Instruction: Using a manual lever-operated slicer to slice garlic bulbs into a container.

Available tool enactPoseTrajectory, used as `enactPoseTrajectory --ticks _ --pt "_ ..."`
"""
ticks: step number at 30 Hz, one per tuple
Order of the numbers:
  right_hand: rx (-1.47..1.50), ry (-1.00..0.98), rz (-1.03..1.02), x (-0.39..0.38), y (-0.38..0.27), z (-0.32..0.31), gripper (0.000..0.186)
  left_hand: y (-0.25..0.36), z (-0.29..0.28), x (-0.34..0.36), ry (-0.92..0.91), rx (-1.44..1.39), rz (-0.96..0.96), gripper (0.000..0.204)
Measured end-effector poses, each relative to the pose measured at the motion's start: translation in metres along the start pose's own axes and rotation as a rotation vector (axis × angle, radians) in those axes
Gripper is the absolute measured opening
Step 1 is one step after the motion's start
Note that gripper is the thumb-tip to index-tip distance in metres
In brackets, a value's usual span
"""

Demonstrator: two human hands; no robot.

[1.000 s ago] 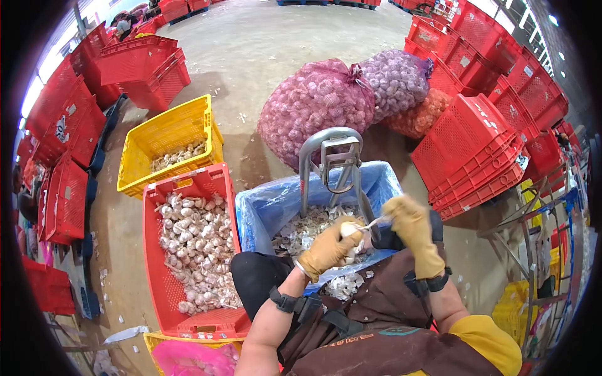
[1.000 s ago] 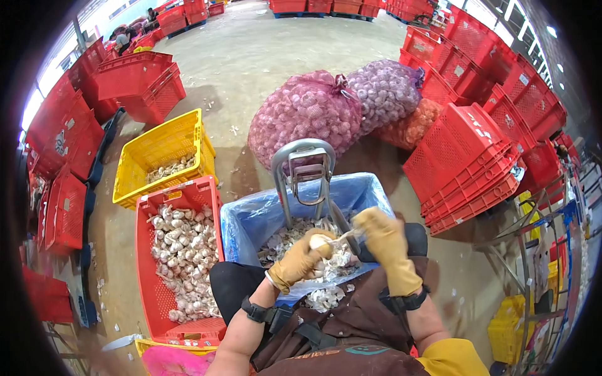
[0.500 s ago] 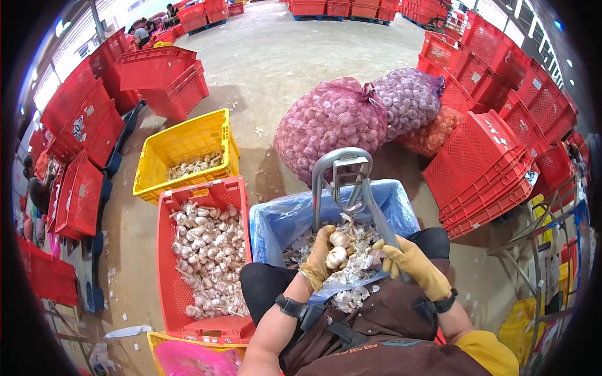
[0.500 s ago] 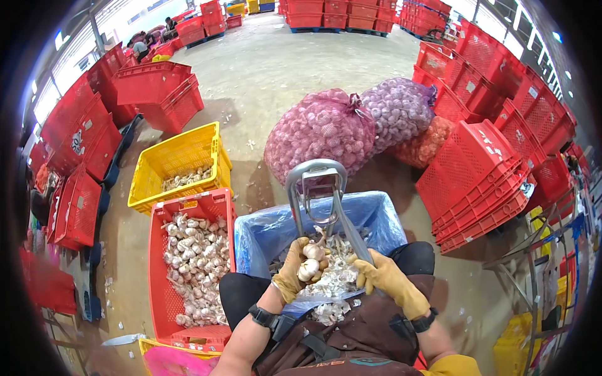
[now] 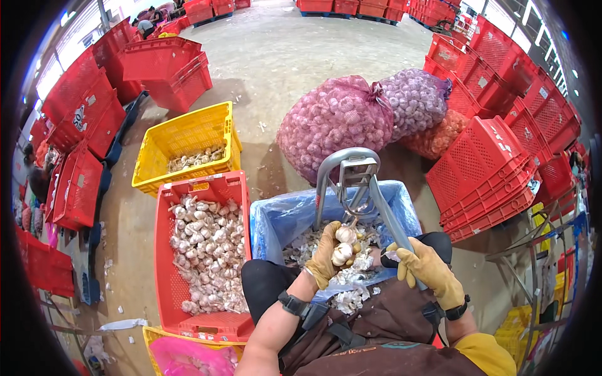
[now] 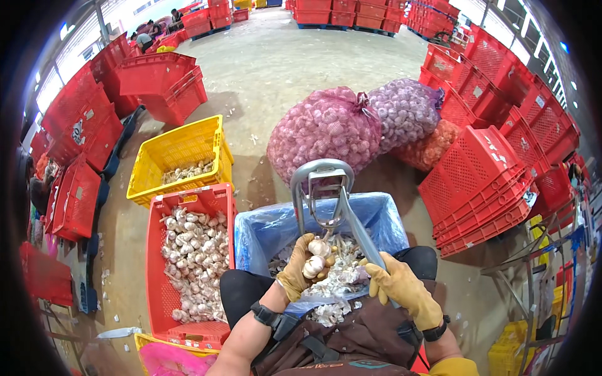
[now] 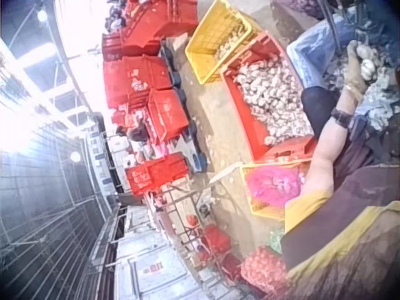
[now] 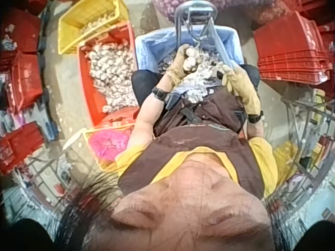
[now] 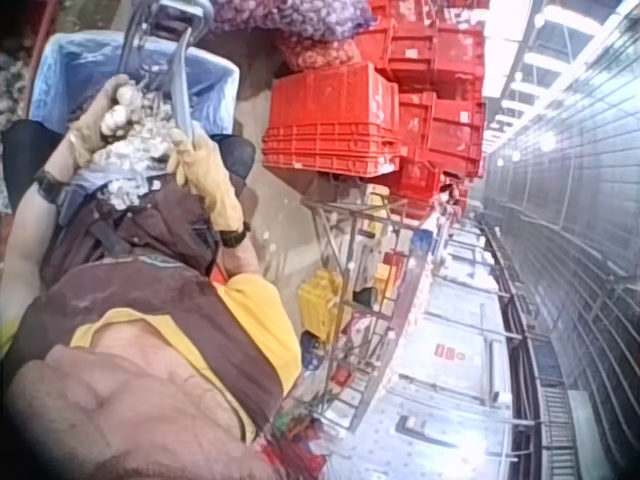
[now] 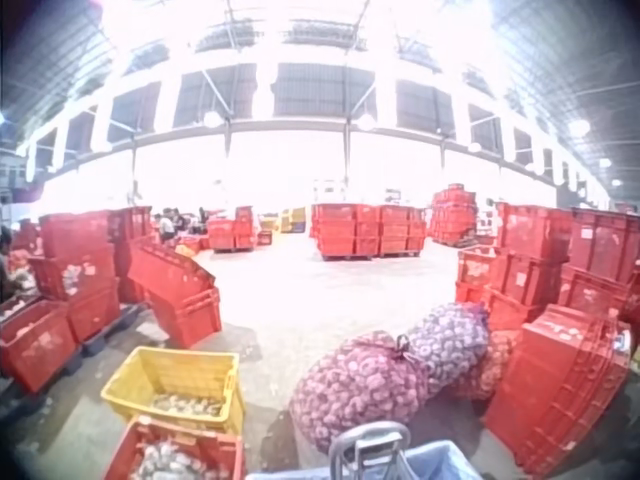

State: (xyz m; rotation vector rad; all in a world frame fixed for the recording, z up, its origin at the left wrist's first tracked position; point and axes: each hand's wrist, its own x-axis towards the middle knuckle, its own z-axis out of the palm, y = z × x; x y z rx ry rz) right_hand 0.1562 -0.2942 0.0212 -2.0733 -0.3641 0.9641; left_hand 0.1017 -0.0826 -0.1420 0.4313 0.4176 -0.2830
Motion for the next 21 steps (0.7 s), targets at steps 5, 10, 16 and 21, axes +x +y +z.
enactPoseTrajectory --ticks 5,10,16,21 --pt "-0.03 0.118 0.031 0.017 0.031 0.024 0.046 0.006 0.018 -0.003 -0.04 -0.071 0.043 0.07" --pt "-0.062 0.23 -0.253 0.071 0.107 0.042 0.049 0.008 0.021 0.0 -0.119 -0.088 0.119 0.071" --pt "-0.365 0.392 -0.442 0.114 0.122 0.047 0.039 -0.006 0.014 -0.002 0.037 0.174 0.306 0.045" --pt "-0.501 0.574 -0.536 0.061 0.077 0.043 0.039 0.001 0.034 -0.029 0.235 1.182 0.82 0.066"
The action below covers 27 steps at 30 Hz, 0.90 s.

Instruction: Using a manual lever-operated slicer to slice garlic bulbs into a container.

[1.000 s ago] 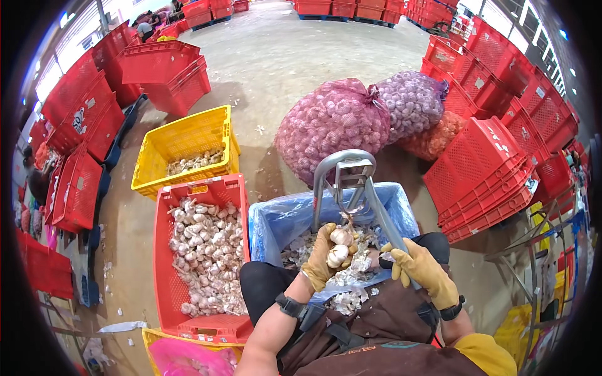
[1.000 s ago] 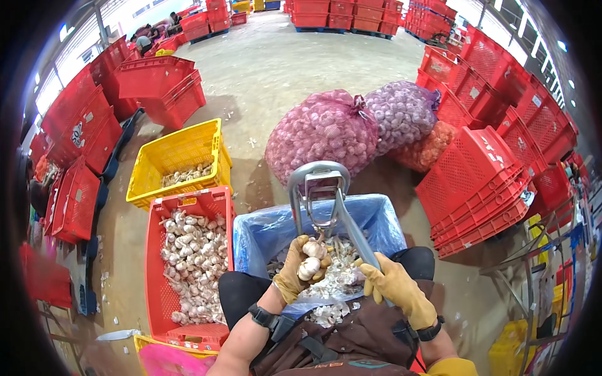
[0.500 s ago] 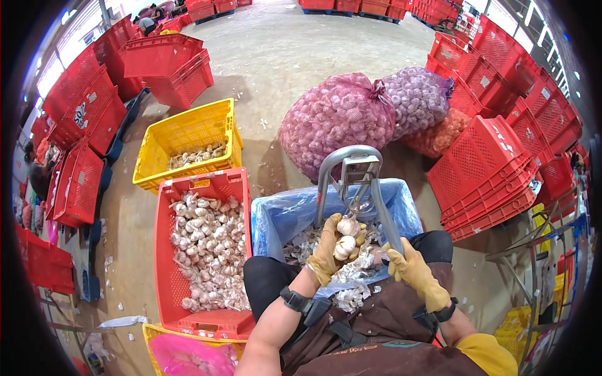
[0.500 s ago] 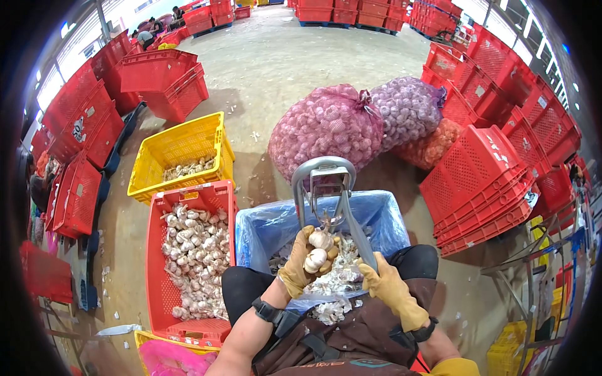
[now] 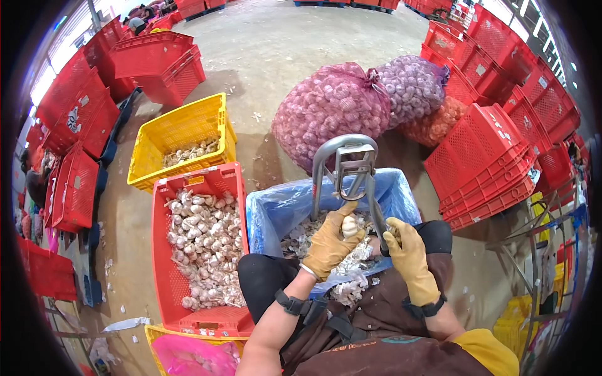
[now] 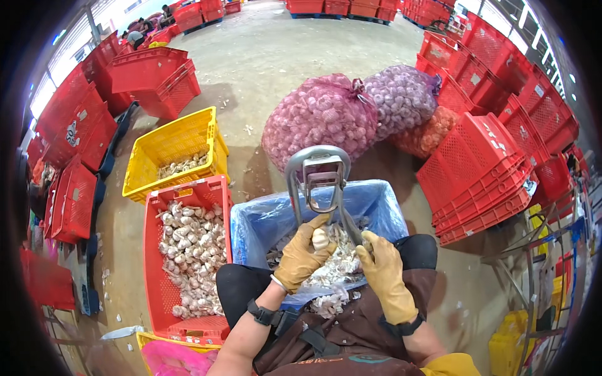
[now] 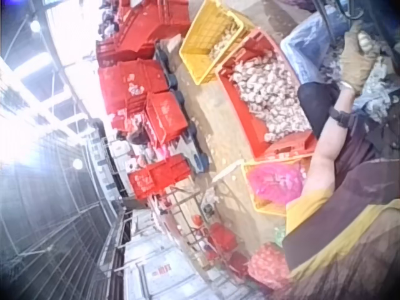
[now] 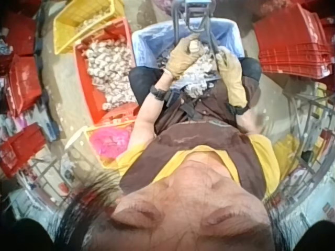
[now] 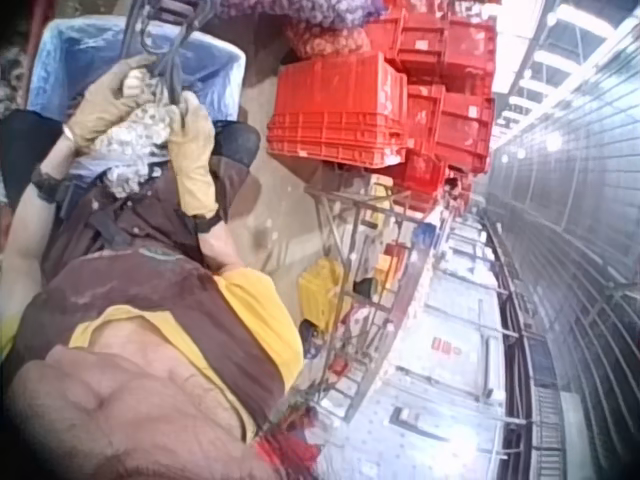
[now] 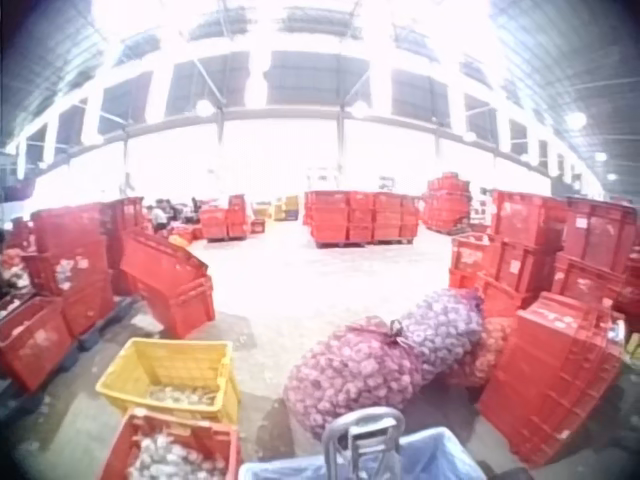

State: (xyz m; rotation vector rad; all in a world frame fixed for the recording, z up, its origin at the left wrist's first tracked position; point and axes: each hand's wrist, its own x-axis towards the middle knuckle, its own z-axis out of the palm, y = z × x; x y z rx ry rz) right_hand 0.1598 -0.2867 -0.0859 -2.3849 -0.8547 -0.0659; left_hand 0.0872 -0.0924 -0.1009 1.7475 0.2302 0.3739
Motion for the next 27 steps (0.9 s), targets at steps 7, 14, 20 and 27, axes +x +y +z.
enactPoseTrajectory --ticks 7,14,20,27 --pt "0.746 -0.366 0.286 0.01 -0.034 -0.002 0.055 0.013 -0.006 0.0 -0.171 0.135 0.167 0.068" --pt "1.36 -0.448 0.413 0.005 -0.022 0.009 0.051 0.015 -0.014 0.002 -0.321 -0.393 -0.144 0.069" --pt "1.189 -0.302 0.384 0.011 -0.011 0.022 0.04 -0.002 0.001 0.001 -0.201 -0.323 0.066 0.054" --pt "0.718 -0.213 0.449 0.019 -0.035 0.001 0.024 0.0 0.0 0.002 -0.126 -0.455 -0.437 0.055"
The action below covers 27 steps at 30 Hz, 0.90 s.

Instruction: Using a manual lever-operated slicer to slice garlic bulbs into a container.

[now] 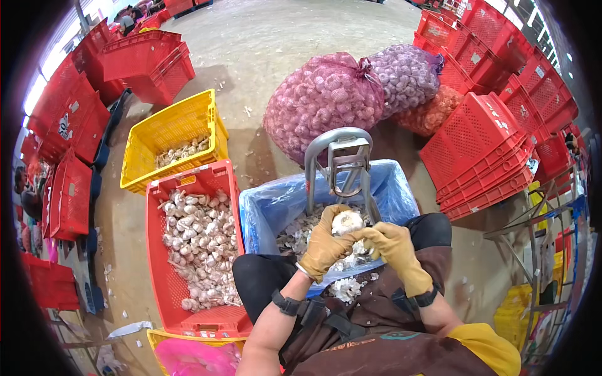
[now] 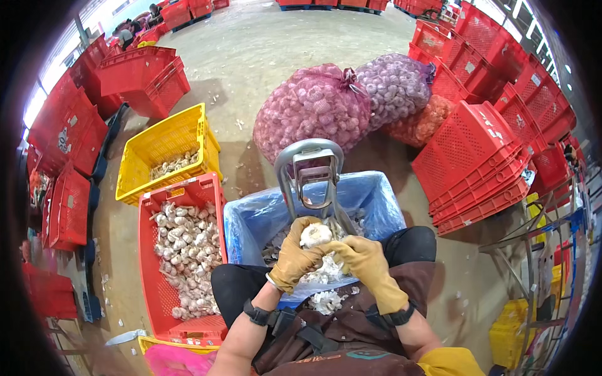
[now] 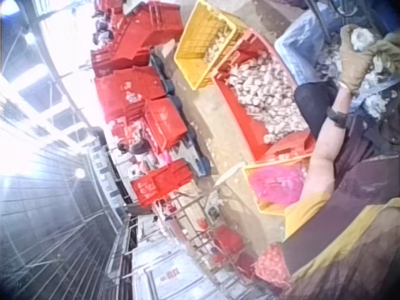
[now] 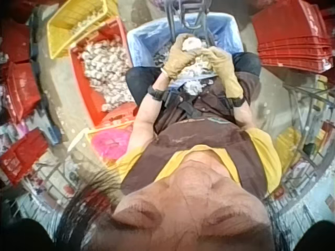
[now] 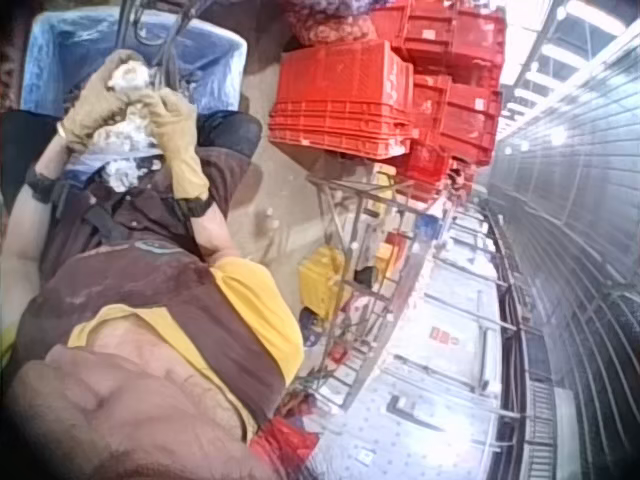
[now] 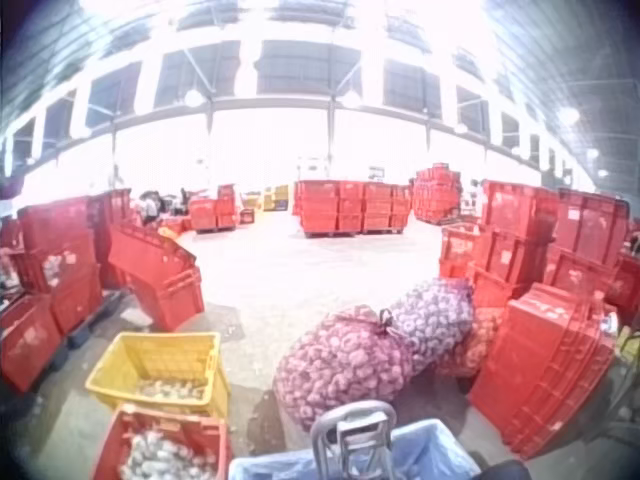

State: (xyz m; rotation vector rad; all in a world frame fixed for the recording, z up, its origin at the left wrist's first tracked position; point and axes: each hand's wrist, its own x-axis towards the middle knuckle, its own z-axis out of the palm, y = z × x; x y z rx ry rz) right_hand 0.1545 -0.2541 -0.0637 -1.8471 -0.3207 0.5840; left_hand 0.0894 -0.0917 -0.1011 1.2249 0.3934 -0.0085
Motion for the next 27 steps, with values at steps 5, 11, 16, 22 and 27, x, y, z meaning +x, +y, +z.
enactPoseTrajectory --ticks 5,11,16,22,27 --pt "-0.361 0.322 -0.461 0.012 0.018 -0.027 0.042 -0.001 0.0 0.011 0.06 0.141 0.12 0.05" --pt "-0.07 -0.384 0.195 0.021 0.026 -0.044 0.042 -0.01 0.001 0.023 0.107 0.166 0.229 0.052" --pt "0.156 -0.331 0.399 -0.008 -0.017 -0.048 0.023 0.005 0.0 0.025 0.051 -0.078 -0.125 0.053" --pt "0.072 -0.272 0.442 -0.004 -0.017 -0.044 0.025 0.022 0.009 0.027 0.016 -0.155 -0.111 0.05" --pt "0.0 -0.277 0.404 -0.002 -0.017 -0.044 0.024 0.02 0.006 0.03 -0.005 -0.175 -0.092 0.054"
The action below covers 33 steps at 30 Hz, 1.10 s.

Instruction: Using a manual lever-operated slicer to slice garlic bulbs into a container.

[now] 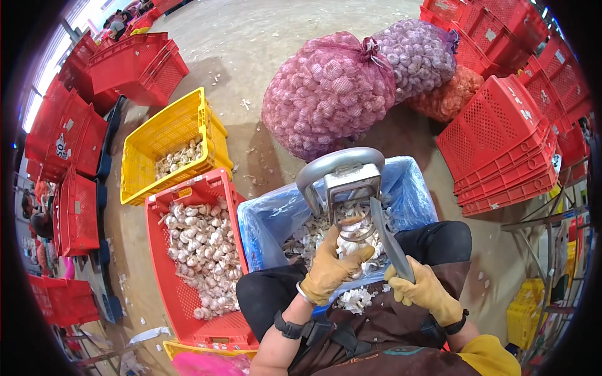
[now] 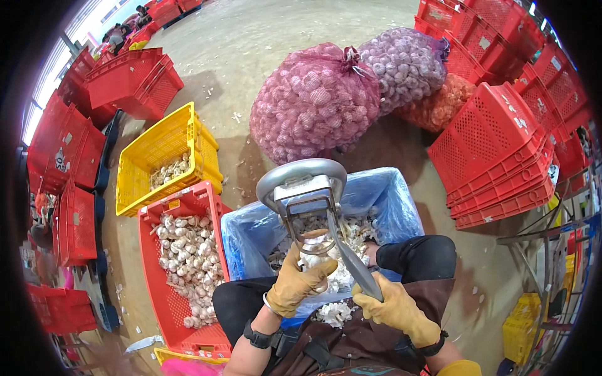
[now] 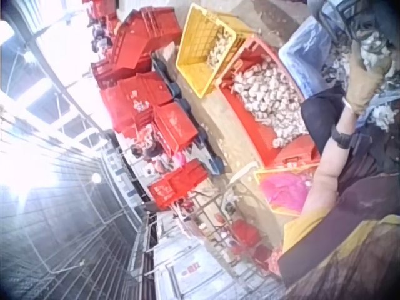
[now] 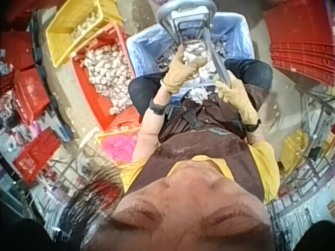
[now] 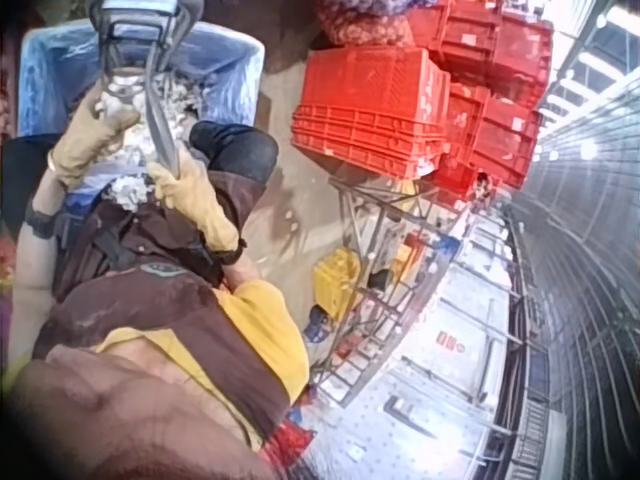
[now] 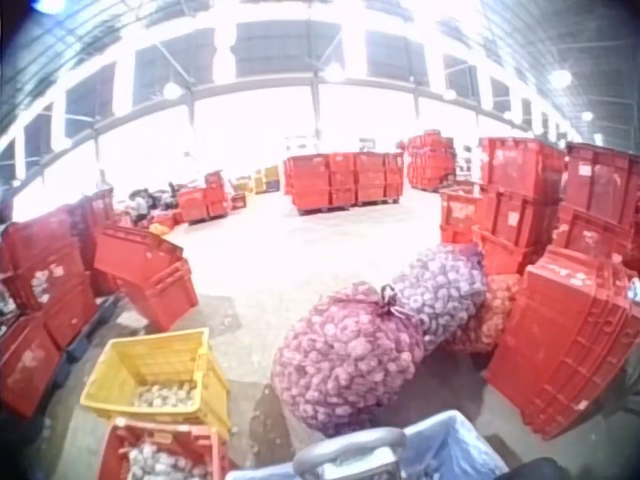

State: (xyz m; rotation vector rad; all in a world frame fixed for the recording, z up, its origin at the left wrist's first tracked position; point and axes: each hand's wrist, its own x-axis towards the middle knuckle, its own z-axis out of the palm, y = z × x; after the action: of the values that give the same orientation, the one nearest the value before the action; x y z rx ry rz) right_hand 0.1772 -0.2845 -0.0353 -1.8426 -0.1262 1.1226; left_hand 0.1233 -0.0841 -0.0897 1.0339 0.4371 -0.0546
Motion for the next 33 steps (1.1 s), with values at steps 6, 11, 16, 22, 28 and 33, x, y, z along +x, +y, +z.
enactPoseTrajectory --ticks 6,11,16,22,28,33 --pt "-0.054 0.021 -0.042 0.004 0.006 0.0 0.028 0.005 0.003 -0.002 0.017 -0.061 -0.09 0.054" --pt "-0.09 -0.016 0.018 -0.002 -0.001 -0.004 0.032 0.013 -0.001 -0.002 -0.006 -0.112 -0.266 0.055" --pt "-0.064 -0.008 0.053 -0.001 -0.001 -0.004 0.032 0.009 -0.001 -0.002 0.005 -0.114 -0.237 0.058" --pt "-0.094 -0.029 0.058 0.005 0.005 -0.006 0.031 0.012 0.007 -0.003 0.064 -0.134 -0.147 0.048" --pt "-0.077 -0.048 0.03 0.007 0.006 -0.008 0.025 0.019 0.011 -0.006 0.07 -0.164 -0.148 0.053" --pt "-0.065 -0.044 0.066 0.007 0.003 -0.007 0.024 0.017 0.009 -0.006 0.061 -0.189 -0.187 0.055"
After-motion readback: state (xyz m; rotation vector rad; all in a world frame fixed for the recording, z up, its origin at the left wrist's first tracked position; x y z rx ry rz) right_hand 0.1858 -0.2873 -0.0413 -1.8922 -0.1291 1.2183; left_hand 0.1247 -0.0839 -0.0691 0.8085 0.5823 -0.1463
